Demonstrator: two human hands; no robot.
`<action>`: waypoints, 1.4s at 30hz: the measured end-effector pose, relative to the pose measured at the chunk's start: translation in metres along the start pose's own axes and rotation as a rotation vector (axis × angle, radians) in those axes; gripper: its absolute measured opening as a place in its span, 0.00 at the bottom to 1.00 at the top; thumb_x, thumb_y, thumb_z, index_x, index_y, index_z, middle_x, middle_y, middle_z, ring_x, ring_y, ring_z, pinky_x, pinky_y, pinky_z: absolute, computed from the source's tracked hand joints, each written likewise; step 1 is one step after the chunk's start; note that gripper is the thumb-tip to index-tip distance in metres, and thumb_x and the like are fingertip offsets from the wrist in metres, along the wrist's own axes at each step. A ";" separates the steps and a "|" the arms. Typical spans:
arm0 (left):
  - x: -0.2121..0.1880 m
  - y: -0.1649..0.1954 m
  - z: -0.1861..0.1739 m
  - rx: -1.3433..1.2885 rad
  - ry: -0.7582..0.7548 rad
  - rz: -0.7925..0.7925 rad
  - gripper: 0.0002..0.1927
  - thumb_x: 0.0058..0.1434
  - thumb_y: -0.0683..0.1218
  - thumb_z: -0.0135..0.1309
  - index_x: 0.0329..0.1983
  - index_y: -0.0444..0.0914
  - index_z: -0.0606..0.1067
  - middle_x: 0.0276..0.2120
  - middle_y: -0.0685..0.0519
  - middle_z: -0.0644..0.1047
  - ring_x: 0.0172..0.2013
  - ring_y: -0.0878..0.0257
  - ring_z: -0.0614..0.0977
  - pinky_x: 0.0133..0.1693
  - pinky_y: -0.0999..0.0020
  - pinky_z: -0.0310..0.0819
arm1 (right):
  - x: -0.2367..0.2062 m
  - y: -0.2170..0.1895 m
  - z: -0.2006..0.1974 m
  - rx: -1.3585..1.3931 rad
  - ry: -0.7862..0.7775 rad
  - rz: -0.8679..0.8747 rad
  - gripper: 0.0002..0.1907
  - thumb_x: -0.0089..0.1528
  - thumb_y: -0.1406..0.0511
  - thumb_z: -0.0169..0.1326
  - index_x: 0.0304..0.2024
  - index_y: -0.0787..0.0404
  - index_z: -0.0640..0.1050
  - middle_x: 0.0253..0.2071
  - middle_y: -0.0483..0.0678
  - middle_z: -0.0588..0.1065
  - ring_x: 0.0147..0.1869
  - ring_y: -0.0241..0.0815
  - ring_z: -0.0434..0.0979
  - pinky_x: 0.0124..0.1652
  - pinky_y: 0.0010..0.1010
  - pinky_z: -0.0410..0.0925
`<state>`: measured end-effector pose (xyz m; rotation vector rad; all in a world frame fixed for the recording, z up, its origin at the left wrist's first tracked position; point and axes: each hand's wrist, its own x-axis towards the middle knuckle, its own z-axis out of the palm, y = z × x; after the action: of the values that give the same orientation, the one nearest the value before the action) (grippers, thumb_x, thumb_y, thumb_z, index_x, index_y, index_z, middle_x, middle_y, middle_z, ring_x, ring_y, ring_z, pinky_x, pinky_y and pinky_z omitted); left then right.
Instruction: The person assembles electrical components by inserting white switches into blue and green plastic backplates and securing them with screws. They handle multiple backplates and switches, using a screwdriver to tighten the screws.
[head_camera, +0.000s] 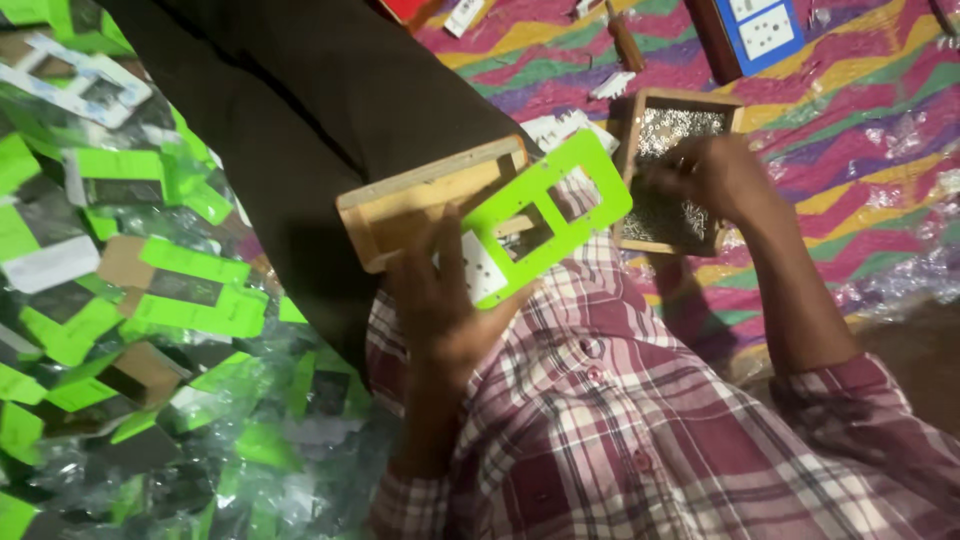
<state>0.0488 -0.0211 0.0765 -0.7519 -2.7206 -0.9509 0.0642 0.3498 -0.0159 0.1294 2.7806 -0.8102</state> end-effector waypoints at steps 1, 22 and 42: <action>0.001 0.001 0.000 0.012 -0.008 -0.024 0.61 0.43 0.64 0.78 0.72 0.34 0.60 0.58 0.37 0.69 0.54 0.39 0.72 0.55 0.44 0.68 | -0.009 -0.002 0.004 0.081 -0.074 -0.045 0.16 0.58 0.57 0.61 0.46 0.53 0.84 0.36 0.51 0.81 0.35 0.50 0.84 0.40 0.42 0.74; -0.024 0.009 0.009 -0.672 0.072 -0.150 0.41 0.63 0.44 0.67 0.73 0.35 0.57 0.65 0.39 0.71 0.64 0.46 0.77 0.64 0.56 0.74 | -0.037 0.015 -0.048 0.891 0.234 -0.072 0.04 0.72 0.79 0.56 0.49 0.76 0.75 0.43 0.59 0.77 0.43 0.43 0.78 0.48 0.30 0.71; -0.020 0.010 0.016 -0.628 0.049 -0.052 0.45 0.62 0.44 0.68 0.75 0.38 0.53 0.67 0.38 0.68 0.67 0.43 0.75 0.66 0.56 0.75 | -0.003 -0.217 -0.047 0.185 -0.066 -0.765 0.11 0.54 0.68 0.65 0.40 0.55 0.85 0.52 0.48 0.76 0.62 0.49 0.70 0.61 0.41 0.60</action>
<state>0.0713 -0.0126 0.0637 -0.7272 -2.4025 -1.8427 0.0247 0.1919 0.1359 -0.9591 2.6629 -1.1937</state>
